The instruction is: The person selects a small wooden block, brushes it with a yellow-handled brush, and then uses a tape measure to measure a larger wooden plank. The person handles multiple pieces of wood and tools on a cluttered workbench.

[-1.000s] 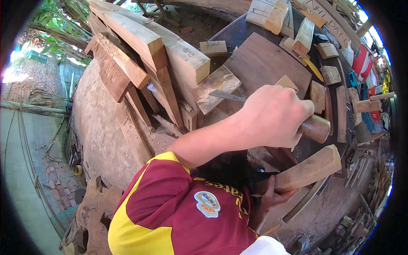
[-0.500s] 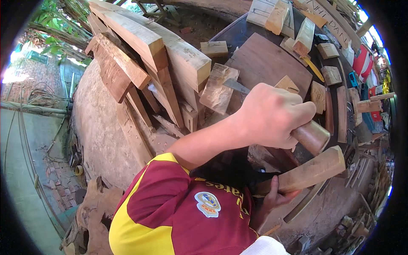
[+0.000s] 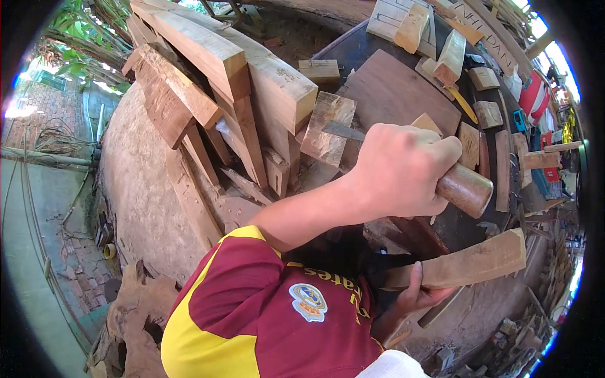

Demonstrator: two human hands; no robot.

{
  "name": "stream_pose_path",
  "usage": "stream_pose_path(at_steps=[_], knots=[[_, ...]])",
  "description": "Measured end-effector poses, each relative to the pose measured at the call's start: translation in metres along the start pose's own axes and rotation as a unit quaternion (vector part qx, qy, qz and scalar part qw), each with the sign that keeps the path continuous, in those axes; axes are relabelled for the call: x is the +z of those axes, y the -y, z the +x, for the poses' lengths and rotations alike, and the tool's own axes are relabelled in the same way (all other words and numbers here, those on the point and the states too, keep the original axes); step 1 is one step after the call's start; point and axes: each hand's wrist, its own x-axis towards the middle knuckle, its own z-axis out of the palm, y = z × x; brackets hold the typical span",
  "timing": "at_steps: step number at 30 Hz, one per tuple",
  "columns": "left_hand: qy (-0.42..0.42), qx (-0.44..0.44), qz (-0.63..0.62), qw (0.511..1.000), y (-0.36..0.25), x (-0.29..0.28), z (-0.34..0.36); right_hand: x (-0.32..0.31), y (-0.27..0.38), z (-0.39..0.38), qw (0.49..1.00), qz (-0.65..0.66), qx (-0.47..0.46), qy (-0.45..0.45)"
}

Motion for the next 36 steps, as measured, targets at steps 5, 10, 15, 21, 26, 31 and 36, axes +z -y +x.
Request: stream_pose_path(at_steps=[5,10,15,21,26,31,36], knots=[[0.09,-0.033,0.045,0.994,-0.002,-0.002,-0.004,-0.001,0.0,-0.004,1.0,0.006,-0.003,0.015],[0.154,-0.057,0.108,0.98,0.003,-0.008,-0.006,-0.001,0.002,-0.005,0.999,-0.009,-0.033,0.006],[0.088,-0.011,0.043,0.995,0.001,-0.01,-0.005,-0.005,-0.011,-0.007,0.999,0.007,-0.034,0.013],[0.026,0.059,-0.054,0.996,0.0,-0.001,-0.004,0.0,-0.003,-0.006,0.999,0.013,-0.025,0.015],[-0.037,0.055,-0.052,0.996,0.007,0.001,-0.006,0.004,0.01,-0.006,1.0,-0.02,-0.009,-0.003],[-0.051,0.055,-0.059,0.995,0.008,-0.001,-0.005,0.013,0.021,0.002,0.998,0.027,-0.05,0.008],[-0.079,0.023,-0.062,0.995,0.007,-0.001,0.002,0.009,0.028,0.03,0.988,0.015,-0.143,-0.058]])
